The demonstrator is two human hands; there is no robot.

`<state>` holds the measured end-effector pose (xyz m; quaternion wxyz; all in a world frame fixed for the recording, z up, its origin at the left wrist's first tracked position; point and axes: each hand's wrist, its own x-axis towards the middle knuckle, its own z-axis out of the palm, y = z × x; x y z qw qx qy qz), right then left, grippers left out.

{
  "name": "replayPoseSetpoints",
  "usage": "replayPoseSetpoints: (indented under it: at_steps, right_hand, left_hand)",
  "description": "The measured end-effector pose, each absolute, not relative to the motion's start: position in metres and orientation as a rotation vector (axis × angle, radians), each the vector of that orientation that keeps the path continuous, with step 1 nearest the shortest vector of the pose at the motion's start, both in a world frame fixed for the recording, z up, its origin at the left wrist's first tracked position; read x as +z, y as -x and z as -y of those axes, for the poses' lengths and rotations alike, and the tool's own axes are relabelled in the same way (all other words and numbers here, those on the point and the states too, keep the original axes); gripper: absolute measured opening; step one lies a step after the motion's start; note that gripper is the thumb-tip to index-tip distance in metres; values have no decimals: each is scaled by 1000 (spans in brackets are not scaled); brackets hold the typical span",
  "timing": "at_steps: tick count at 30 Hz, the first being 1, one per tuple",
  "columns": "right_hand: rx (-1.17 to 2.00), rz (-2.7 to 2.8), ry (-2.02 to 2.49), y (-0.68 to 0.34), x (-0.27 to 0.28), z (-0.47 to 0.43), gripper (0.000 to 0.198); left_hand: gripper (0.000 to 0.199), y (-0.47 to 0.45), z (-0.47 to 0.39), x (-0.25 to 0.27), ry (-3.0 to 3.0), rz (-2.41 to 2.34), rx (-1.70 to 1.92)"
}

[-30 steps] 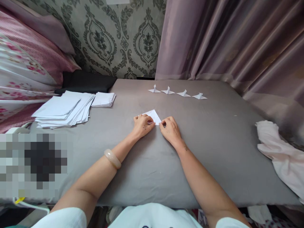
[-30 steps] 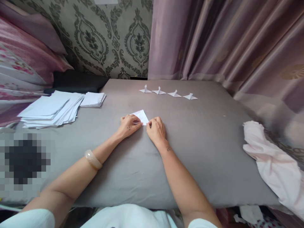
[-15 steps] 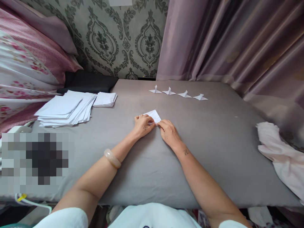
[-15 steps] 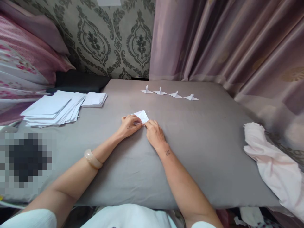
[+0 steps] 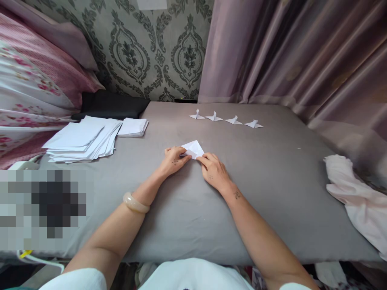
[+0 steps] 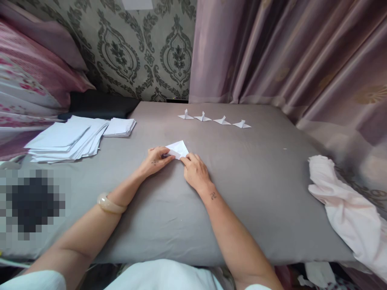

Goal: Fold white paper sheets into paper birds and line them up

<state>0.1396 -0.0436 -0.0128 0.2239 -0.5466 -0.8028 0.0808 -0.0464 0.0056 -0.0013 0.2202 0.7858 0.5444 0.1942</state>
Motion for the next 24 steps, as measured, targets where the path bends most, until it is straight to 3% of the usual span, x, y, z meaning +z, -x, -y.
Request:
replayPoseSetpoints:
  at_steps: [4, 7, 13, 18, 24]
  right_hand:
    - [179, 2241, 1537, -138, -13, 44, 41]
    - [157, 2260, 1539, -138, -14, 43, 42]
    - [150, 2281, 1538, -137, -13, 42, 42]
    - [195, 2253, 1517, -139, -14, 41, 40]
    - [360, 2111, 1456, -143, -20, 36, 35]
  left_hand:
    - [14, 48, -5, -3, -2196, -1434, 560]
    - [27, 50, -6, -6, -2221, -1389, 605]
    - [25, 46, -5, -14, -2405, -1431, 794]
    - [41, 43, -6, -20, -2483, -1591, 970]
    - [13, 42, -9, -27, -2583, -1314, 793]
